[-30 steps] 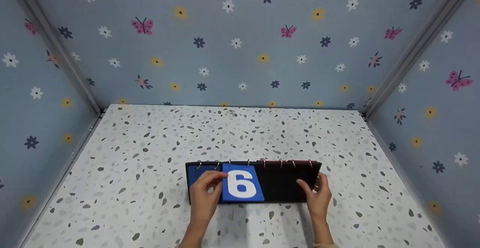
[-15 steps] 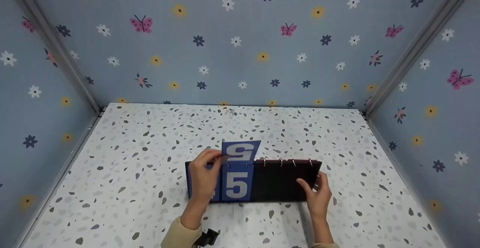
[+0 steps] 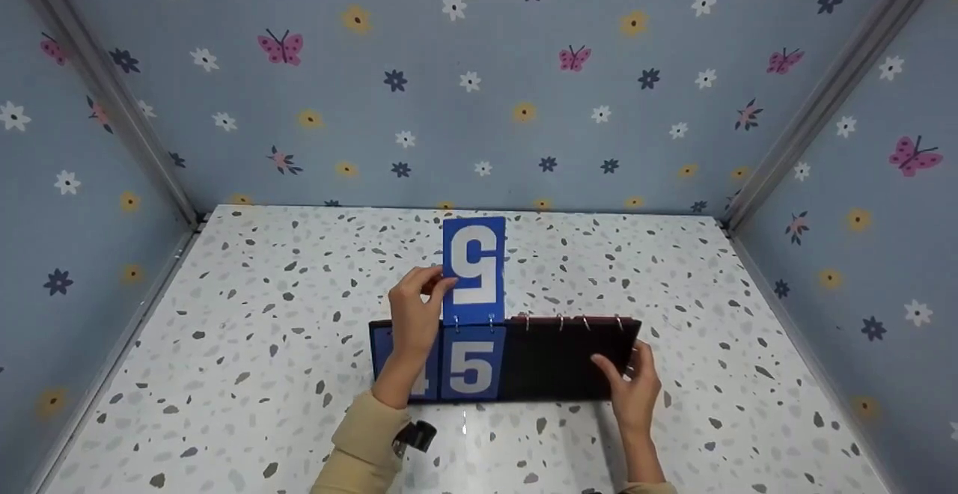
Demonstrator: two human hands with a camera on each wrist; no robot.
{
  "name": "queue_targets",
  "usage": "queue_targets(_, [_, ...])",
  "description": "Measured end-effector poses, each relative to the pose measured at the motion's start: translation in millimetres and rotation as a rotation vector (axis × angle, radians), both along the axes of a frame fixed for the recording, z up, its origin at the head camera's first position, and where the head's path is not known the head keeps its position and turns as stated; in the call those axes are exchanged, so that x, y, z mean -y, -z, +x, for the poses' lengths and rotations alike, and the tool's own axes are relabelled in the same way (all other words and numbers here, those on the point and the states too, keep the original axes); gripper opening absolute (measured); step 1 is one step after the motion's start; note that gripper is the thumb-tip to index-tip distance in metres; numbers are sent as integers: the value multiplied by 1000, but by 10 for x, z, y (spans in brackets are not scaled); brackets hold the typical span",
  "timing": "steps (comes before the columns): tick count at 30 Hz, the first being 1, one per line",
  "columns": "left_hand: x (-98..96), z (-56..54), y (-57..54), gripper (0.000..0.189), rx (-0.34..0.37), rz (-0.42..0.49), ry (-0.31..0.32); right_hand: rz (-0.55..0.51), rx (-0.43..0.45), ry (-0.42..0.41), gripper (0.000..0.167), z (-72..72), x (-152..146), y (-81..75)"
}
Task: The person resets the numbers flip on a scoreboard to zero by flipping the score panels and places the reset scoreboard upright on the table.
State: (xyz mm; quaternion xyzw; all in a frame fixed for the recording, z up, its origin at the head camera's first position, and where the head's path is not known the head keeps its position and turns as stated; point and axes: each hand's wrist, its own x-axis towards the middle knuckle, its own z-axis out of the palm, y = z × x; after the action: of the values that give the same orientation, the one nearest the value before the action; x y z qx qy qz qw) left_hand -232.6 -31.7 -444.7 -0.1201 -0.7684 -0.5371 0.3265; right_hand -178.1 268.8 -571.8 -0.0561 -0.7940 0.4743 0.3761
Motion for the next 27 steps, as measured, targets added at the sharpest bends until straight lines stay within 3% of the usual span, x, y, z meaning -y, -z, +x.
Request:
queue_targets(5, [-36,-55,1,21,139,-83,-46,-59,14,-20,46,47,51,-116])
queue_targets(11, [-45,-66,-3,21,217,-185,-101,9,14,9,49,-23,-27,72])
queue_targets(20, [-13,-20,44,15,137,-263,-144,41,-34,25,49,-91,-85,228])
queue_targets(27, [11,163,42,10,60,-195,-166,-17,-37,-20,48,-53,-51,130])
